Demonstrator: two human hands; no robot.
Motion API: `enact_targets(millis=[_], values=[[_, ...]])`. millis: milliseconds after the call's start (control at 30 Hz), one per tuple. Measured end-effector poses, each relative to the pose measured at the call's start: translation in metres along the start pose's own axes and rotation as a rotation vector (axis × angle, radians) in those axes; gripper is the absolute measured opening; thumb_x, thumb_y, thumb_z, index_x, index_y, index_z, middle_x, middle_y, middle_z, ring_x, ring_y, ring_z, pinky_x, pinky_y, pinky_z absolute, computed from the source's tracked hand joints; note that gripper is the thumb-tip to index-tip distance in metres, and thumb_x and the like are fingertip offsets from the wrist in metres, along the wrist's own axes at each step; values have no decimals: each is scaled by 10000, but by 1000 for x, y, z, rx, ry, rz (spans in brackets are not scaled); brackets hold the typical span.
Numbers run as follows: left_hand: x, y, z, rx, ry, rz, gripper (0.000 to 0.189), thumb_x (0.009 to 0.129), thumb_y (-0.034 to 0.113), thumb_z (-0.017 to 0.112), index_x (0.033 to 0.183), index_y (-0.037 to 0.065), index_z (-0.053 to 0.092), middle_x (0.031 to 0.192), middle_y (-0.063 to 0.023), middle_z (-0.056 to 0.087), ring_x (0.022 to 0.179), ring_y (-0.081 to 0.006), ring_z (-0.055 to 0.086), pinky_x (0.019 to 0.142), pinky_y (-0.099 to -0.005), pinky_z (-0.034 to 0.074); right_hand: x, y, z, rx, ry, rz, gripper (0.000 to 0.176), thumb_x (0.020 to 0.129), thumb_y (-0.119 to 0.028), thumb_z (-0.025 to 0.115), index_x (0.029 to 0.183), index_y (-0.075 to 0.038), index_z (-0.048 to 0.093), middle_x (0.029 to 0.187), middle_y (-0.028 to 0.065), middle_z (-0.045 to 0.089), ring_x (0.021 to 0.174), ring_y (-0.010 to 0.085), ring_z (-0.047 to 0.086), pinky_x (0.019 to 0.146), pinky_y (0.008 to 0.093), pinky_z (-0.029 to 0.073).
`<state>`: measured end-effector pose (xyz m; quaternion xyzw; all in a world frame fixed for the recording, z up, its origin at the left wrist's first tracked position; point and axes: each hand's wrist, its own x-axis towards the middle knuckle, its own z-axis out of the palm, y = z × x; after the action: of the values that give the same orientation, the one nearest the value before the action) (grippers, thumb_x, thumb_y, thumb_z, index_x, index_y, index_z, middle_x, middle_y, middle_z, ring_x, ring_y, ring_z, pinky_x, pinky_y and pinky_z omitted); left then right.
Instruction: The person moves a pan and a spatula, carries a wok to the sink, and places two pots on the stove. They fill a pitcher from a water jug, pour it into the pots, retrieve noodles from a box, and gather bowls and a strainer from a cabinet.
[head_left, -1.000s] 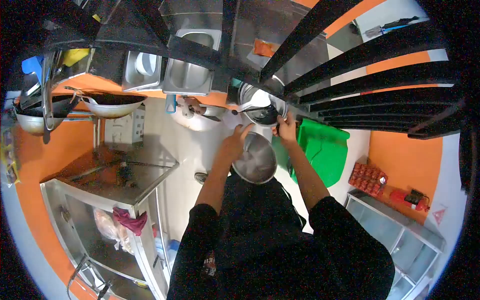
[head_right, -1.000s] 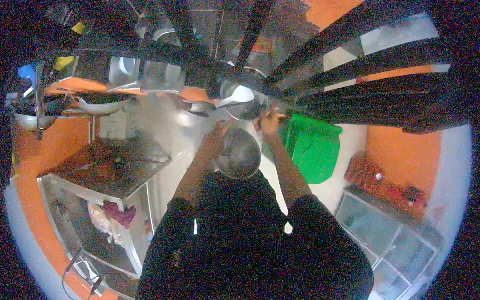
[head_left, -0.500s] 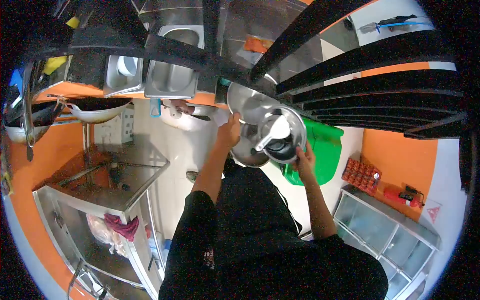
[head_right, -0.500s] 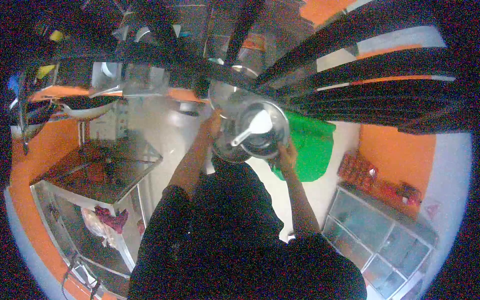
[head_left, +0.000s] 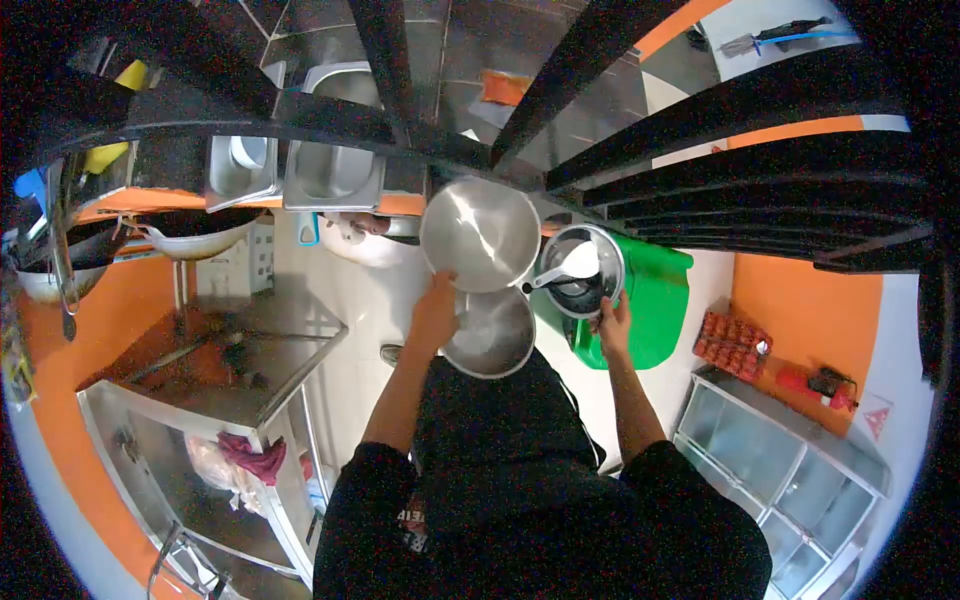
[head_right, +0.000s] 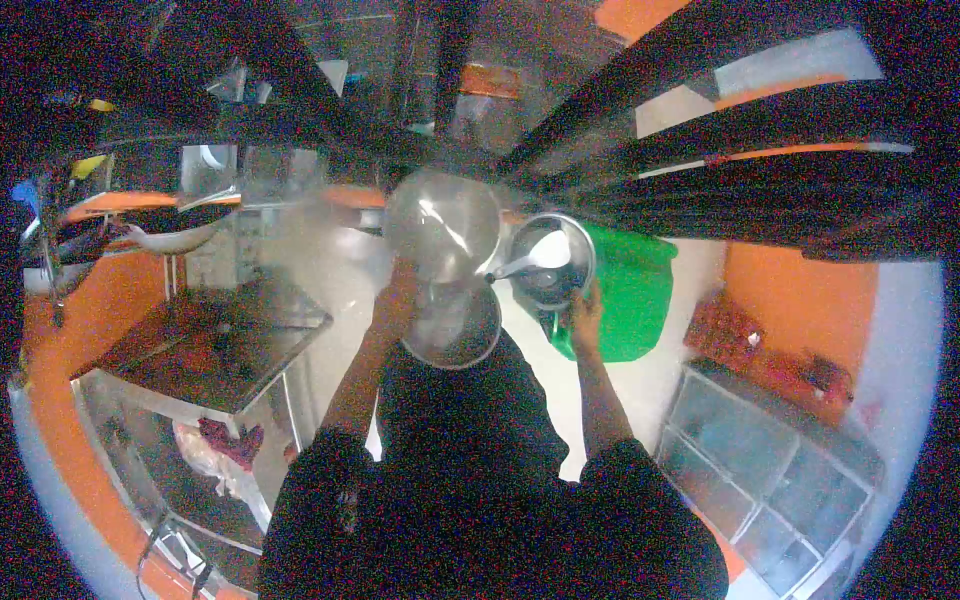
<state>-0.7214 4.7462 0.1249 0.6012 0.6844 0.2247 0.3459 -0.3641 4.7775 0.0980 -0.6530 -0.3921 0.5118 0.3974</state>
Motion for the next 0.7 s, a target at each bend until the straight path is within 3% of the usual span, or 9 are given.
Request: enact_targets(millis=[67, 300, 367, 400, 433, 467, 567, 667, 700], values=[[-22, 6, -14, 64, -124, -154, 574, 661, -51, 546, 1185, 75, 348, 1170, -170, 475, 920, -403, 557, 762, -479, 445, 10, 4, 12, -7, -32, -22, 531, 891, -215, 539, 1339, -79, 288, 627, 16, 522, 433, 81, 461, 356, 213, 343], [-103, -10, -52, 103, -139, -371, 613, 626, -73, 545, 1186, 74, 344, 1171, -169, 488, 876, -389, 579, 752, -457, 466, 23, -19, 88, -14, -128, 19, 507, 905, -166, 490, 1360, -97, 275, 645, 27, 531, 436, 83, 449, 377, 228, 352], [-122, -11, -64, 109, -47, -417, 612, 624, -79, 531, 1184, 82, 344, 1124, -162, 519, 838, -385, 590, 719, -453, 475, 27, -20, 115, -55, -56, -132, 419, 904, -145, 479, 1297, -94, 344, 618, 28, 511, 406, 86, 432, 362, 238, 347], [-131, -8, -70, 108, 2, -417, 587, 630, -82, 512, 1169, 86, 350, 1096, -159, 534, 823, -381, 592, 700, -454, 478, 30, -28, 126, 25, -122, -210, 359, 894, -150, 504, 1223, -68, 387, 582, 30, 477, 376, 98, 416, 344, 253, 339], [-139, -12, -72, 109, 17, -438, 587, 630, -82, 512, 1169, 86, 350, 1096, -159, 534, 823, -381, 592, 700, -454, 478, 42, -22, 136, 27, -148, -208, 359, 894, -150, 504, 1223, -68, 387, 582, 30, 477, 376, 98, 416, 344, 253, 339], [-147, -17, -72, 86, 33, -451, 575, 635, -79, 505, 1163, 89, 351, 1103, -164, 528, 822, -382, 591, 702, -456, 476, 56, -15, 146, 250, -74, -47, 314, 888, -157, 516, 1162, -49, 407, 600, 29, 475, 397, 104, 426, 359, 263, 351], [-170, -4, -86, 10, 81, -525, 553, 644, -75, 495, 1151, 93, 354, 1113, -176, 518, 823, -385, 587, 704, -461, 471, 72, 3, 161, 131, -27, -360, 277, 868, -211, 568, 1028, -24, 440, 679, 47, 483, 502, 127, 476, 418, 299, 390], [-191, 2, -93, -77, 148, -596, 544, 649, -73, 490, 1147, 100, 358, 1107, -182, 516, 825, -389, 585, 707, -465, 465, 82, -12, 182, 373, 1, -31, 309, 848, -260, 603, 938, -24, 424, 749, 66, 502, 607, 139, 497, 487, 303, 416], [-201, 4, -92, -114, 176, -616, 546, 649, -74, 488, 1149, 106, 360, 1097, -182, 517, 826, -390, 584, 708, -467, 463, 69, -41, 189, 191, 86, -11, 350, 845, -308, 596, 922, -9, 430, 784, 98, 537, 617, 181, 520, 504, 305, 444]])
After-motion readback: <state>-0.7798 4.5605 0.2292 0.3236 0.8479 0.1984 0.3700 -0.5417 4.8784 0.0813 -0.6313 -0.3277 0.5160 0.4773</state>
